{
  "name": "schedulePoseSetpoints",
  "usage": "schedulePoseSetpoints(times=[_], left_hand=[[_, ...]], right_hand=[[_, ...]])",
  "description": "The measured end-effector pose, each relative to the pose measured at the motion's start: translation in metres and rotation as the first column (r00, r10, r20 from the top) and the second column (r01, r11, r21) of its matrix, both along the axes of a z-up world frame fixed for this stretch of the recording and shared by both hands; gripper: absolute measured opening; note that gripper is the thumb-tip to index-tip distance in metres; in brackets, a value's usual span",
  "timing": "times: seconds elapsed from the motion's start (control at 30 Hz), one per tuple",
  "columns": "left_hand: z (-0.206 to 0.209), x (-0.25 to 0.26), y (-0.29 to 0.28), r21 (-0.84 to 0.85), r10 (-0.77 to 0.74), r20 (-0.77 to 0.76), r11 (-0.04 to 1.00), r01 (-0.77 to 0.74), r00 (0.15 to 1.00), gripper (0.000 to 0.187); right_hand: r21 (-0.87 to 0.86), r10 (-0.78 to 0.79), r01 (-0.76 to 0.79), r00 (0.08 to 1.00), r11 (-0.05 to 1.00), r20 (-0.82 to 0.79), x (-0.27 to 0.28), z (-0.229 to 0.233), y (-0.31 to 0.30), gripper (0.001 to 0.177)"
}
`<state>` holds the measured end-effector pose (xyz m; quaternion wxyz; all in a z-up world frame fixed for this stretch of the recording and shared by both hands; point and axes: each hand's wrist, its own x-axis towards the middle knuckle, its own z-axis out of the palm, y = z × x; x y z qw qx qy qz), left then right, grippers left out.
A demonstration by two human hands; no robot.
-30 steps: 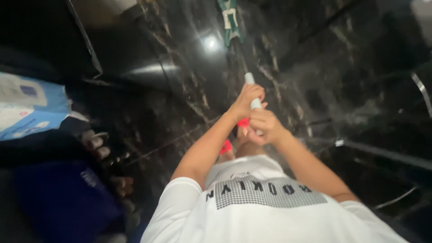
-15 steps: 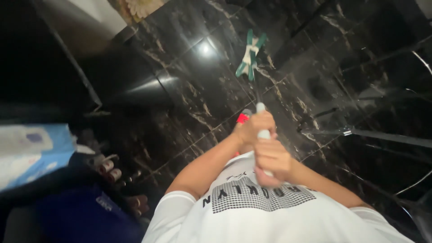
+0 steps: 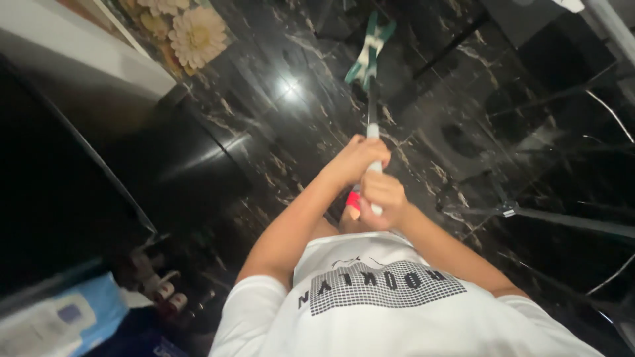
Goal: The recorder is mopping the dark-tiled floor of a home environment.
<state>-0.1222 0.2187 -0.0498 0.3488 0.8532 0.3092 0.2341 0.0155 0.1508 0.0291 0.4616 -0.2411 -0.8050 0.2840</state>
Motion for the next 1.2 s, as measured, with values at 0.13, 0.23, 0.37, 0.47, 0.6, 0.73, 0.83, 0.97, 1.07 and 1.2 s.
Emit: schedulePoseSetpoints(times=[0.13, 0.23, 0.37, 0.47, 0.6, 0.73, 0.83, 0.97, 1.07, 1.2], left_hand=[[0.075, -0.029, -0.011, -0.069, -0.111, -0.161, 0.993, 0.101, 0.981, 0.013], [0.111, -0.050, -0.001, -0.049, -0.189, 0.113, 0.980, 0.195, 0.976, 0.035], [0.066, -0.061, 0.019, -0.097, -0.112, 0.544, 0.976, 0.195, 0.831, 0.021], [0.019, -0.071, 0.054, -0.003, -0.151, 0.583, 0.982, 0.188, 0.798, 0.024], [-0.029, -0.074, 0.124, 0.074, -0.318, 0.534, 0.941, 0.331, 0.784, 0.024], [-0.051, -0.074, 0.179, 0.105, -0.356, 0.524, 0.929, 0.356, 0.774, 0.028], [-0.050, -0.093, 0.192, 0.117, -0.331, 0.398, 0.943, 0.310, 0.856, 0.026], [0.018, -0.129, 0.194, 0.071, -0.443, 0.376, 0.889, 0.452, 0.813, 0.028], [0.073, -0.150, 0.161, -0.042, -0.442, 0.502, 0.846, 0.531, 0.744, 0.027], [0.037, -0.144, 0.149, 0.141, -0.466, 0.542, 0.871, 0.471, 0.700, 0.023]], right_hand=[[0.020, 0.017, -0.016, 0.997, 1.000, -0.071, -0.027, 0.083, 0.000, 0.016], [0.024, 0.139, -0.137, 0.972, 0.990, -0.188, -0.048, 0.110, 0.019, 0.020], [0.097, 0.087, -0.061, 0.954, 0.993, -0.285, -0.087, 0.105, 0.039, 0.018], [0.130, -0.023, 0.053, 0.975, 0.990, -0.221, -0.108, 0.064, 0.057, 0.017], [0.094, -0.394, 0.388, 0.916, 0.917, 0.068, -0.112, -0.039, 0.077, 0.015], [-0.043, -0.514, 0.519, 0.853, 0.854, 0.094, -0.119, -0.067, 0.117, 0.016], [-0.064, -0.583, 0.581, 0.813, 0.811, -0.010, -0.147, -0.043, 0.128, 0.014], [-0.019, -0.580, 0.580, 0.815, 0.814, 0.012, -0.176, 0.005, 0.128, 0.016], [-0.012, -0.523, 0.522, 0.852, 0.853, -0.028, -0.188, 0.055, 0.123, 0.016], [0.027, -0.459, 0.461, 0.887, 0.887, -0.046, -0.187, 0.058, 0.131, 0.014]])
